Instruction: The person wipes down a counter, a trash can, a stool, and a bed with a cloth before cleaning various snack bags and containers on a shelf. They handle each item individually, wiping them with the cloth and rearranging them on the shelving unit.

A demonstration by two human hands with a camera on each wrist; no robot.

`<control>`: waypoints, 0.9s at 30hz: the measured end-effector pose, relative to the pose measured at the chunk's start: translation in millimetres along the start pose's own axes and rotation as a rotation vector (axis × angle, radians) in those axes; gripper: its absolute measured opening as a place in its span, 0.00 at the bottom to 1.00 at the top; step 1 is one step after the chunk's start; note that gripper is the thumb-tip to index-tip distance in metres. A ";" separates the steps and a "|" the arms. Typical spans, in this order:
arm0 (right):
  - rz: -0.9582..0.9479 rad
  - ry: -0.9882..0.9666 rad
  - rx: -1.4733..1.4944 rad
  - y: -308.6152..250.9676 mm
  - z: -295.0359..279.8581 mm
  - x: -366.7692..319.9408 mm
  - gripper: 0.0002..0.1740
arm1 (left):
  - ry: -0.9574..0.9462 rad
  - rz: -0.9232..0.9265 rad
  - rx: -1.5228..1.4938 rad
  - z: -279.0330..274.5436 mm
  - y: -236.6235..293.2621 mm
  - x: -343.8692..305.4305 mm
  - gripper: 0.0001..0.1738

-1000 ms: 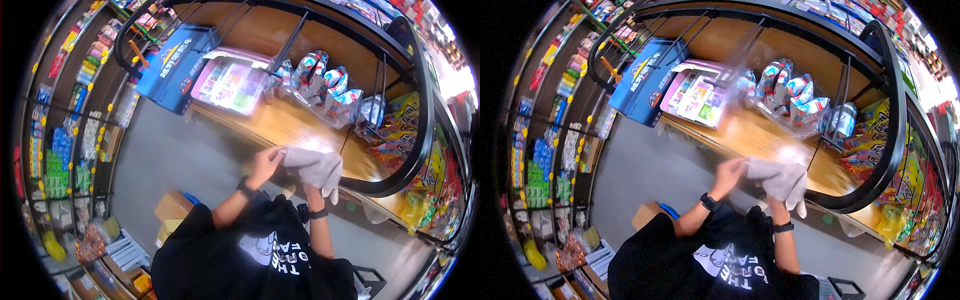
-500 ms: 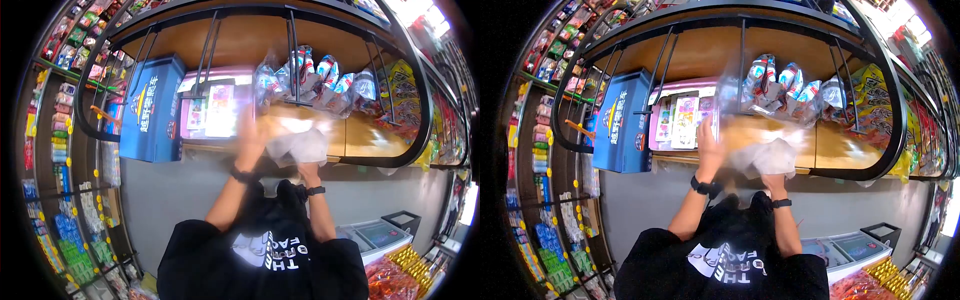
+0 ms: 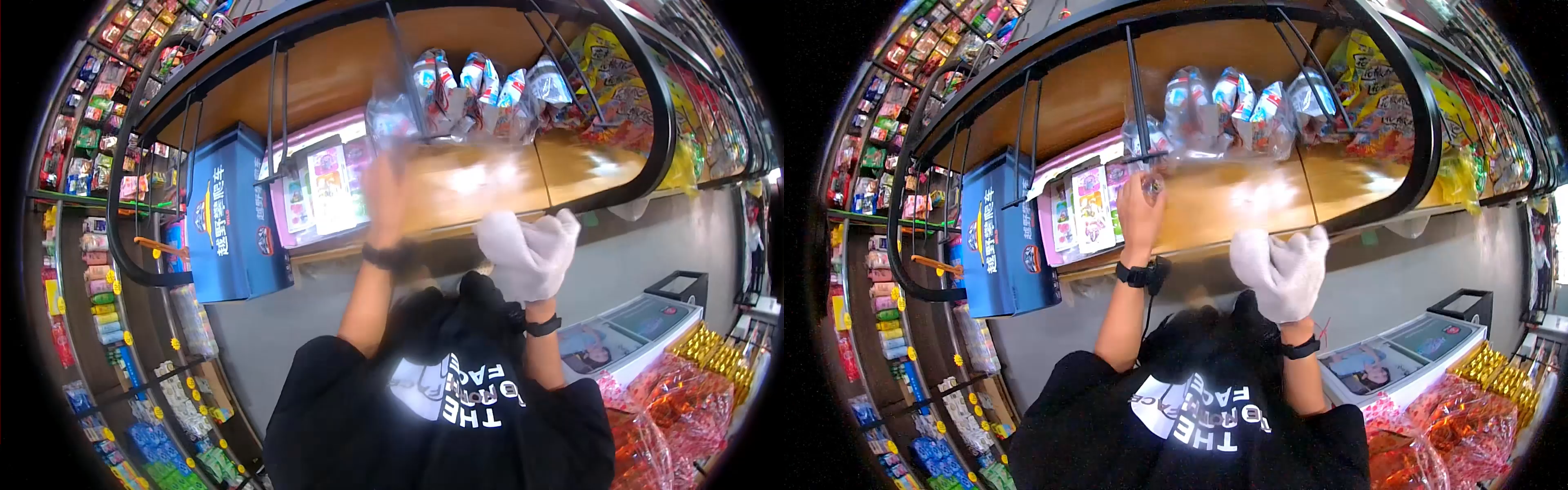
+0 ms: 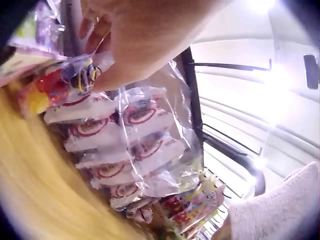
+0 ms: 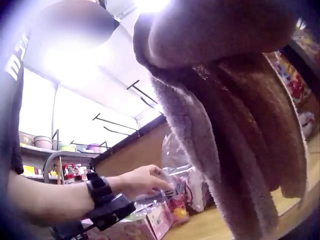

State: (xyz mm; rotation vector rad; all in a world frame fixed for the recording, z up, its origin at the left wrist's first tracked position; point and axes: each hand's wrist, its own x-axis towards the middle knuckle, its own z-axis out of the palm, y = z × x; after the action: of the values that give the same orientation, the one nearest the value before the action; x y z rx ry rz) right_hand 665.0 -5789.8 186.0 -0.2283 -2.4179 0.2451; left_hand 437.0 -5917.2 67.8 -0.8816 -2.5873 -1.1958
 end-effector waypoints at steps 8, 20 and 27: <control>0.024 0.094 0.013 -10.0 -21.8 -18.1 0.11 | -0.157 0.033 -0.582 -73.4 84.1 -37.2 0.29; 0.560 0.239 0.824 -28.9 2.2 -44.5 0.23 | -0.458 0.310 -1.047 -83.0 153.1 -52.0 0.38; 0.804 0.263 1.273 -33.7 16.8 -53.6 0.31 | -0.424 0.363 -1.185 -69.3 162.1 -51.2 0.45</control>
State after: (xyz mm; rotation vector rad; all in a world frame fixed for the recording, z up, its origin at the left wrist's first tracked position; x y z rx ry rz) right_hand 690.8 -5836.5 148.1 -0.5520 -1.3932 1.8400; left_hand 564.6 -5909.0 199.5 -1.8186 -1.5636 -2.6174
